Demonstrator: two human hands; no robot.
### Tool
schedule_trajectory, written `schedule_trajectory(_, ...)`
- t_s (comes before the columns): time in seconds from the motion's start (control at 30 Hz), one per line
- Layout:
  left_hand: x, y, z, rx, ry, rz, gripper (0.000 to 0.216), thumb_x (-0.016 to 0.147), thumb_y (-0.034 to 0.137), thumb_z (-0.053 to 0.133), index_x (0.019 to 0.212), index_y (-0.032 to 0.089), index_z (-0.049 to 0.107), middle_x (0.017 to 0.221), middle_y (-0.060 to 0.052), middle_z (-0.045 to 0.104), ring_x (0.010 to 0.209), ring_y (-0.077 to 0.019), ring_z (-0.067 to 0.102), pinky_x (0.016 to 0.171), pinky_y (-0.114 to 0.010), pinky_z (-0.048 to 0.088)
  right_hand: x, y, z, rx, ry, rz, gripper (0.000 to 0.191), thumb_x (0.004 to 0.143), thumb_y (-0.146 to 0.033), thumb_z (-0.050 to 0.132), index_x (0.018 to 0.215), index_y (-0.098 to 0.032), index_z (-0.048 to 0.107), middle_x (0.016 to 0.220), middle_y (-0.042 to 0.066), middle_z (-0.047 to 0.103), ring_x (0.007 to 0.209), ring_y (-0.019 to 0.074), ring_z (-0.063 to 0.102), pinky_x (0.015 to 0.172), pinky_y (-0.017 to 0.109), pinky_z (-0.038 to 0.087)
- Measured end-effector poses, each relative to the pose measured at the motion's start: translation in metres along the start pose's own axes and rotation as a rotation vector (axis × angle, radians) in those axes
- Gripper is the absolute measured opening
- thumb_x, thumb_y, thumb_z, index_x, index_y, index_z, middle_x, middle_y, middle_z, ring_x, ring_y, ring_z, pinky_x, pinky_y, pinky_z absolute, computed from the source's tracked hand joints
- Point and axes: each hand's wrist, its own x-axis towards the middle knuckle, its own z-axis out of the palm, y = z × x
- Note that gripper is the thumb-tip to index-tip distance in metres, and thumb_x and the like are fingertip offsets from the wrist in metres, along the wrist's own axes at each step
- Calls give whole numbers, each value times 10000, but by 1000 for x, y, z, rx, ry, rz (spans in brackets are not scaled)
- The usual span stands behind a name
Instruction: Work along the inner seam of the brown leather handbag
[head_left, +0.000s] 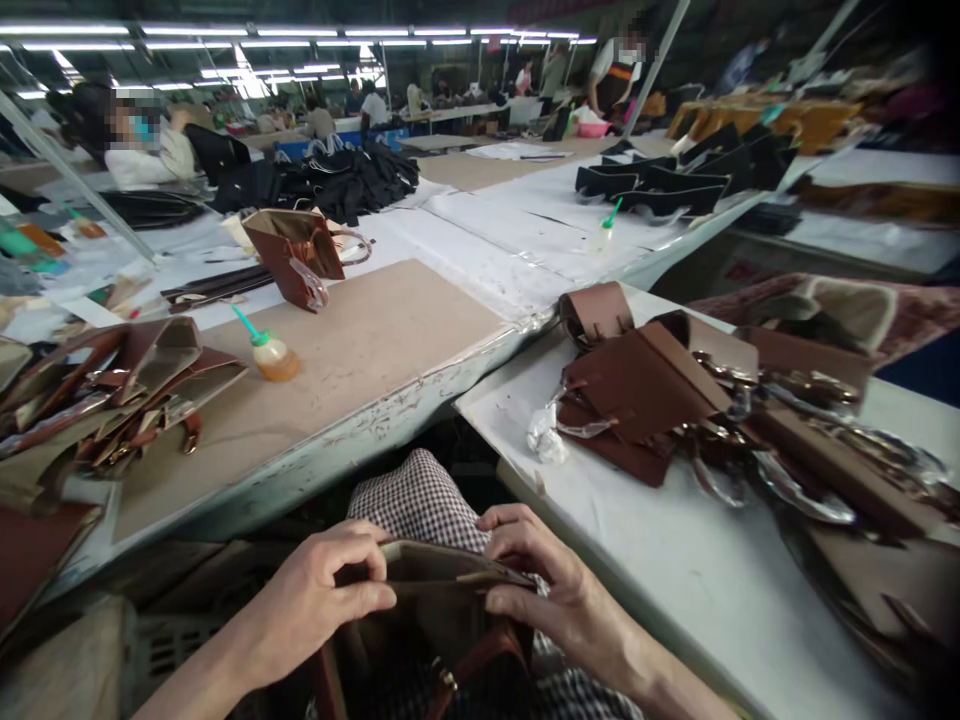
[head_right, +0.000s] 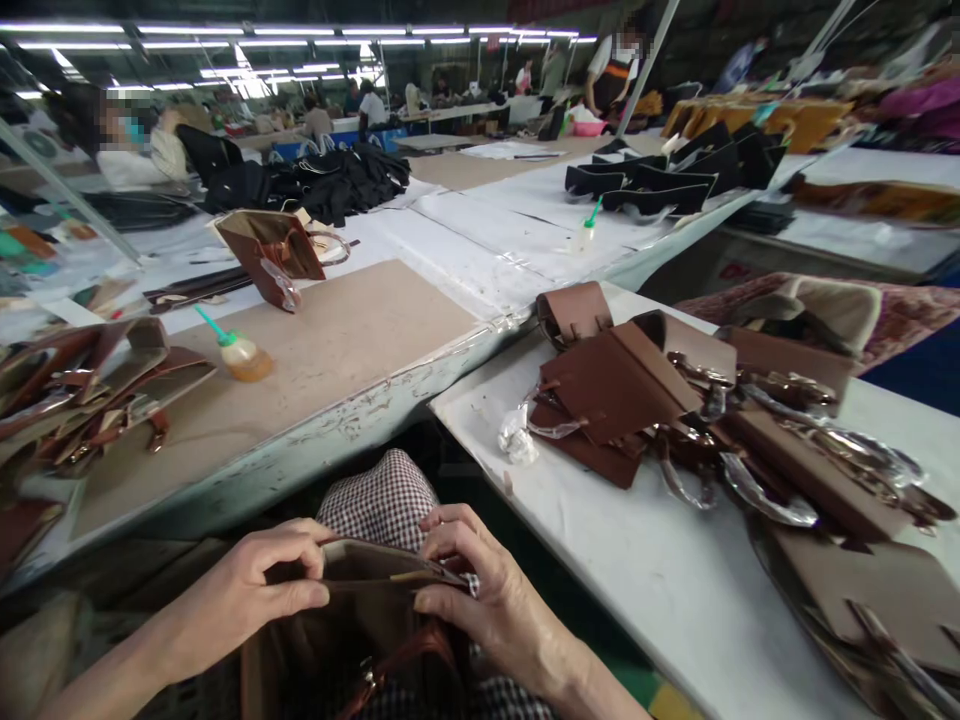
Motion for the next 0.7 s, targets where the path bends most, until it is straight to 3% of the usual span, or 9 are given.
schedule_trajectory(0.13, -2, -1, -4, -36, -41, -23, 176, 849, 255, 745, 723, 219, 628, 1196, 28, 656, 1153, -184, 604, 990, -240, 373, 1, 3, -2, -121, -63, -93, 104, 964, -340, 661, 1019, -258, 693, 1252, 44, 534, 1115, 191, 580, 946, 304, 495)
schedule_trajectory(0.33, -5, -1, -5, -58, -34, -27, 173, 863, 261, 721, 721, 219, 632, 1345, 8, 624, 1190, -202, 602, 1011, -265, 387, 7, -7, -4, -179, -85, -51, 116, 966, -318, 661, 1039, -276, 740, 1183, 28, 594, 1086, 175, 613, 945, 283, 499)
schedule_trajectory(0.5, -4, 5, 4, -47, 77, -30, 180, 882, 245, 671, 720, 221, 594, 1194, 4, 692, 1150, -204, 617, 972, -268, 411, 8, -22, 1, -370, -103, -51, 102, 958, -212, 618, 886, -208, 691, 1163, 27, 628, 964, 154, 642, 830, 272, 505)
schedule_trajectory(0.6, -1, 4, 15, -19, 187, -57, 210, 902, 238, 623, 712, 221, 535, 1068, 10, 714, 1058, -193, 639, 915, -270, 426, 9, -19, 9, -376, -20, 15, 113, 915, -204, 639, 803, -192, 637, 1123, 29, 682, 896, 164, 658, 782, 283, 500)
schedule_trajectory(0.7, 2, -2, 24, 35, 279, -77, 266, 909, 268, 608, 691, 223, 463, 895, 19, 689, 919, -181, 636, 825, -269, 429, 11, -5, 15, -238, 110, 120, 161, 902, -284, 664, 768, -194, 653, 1020, 35, 729, 894, 198, 676, 789, 299, 509)
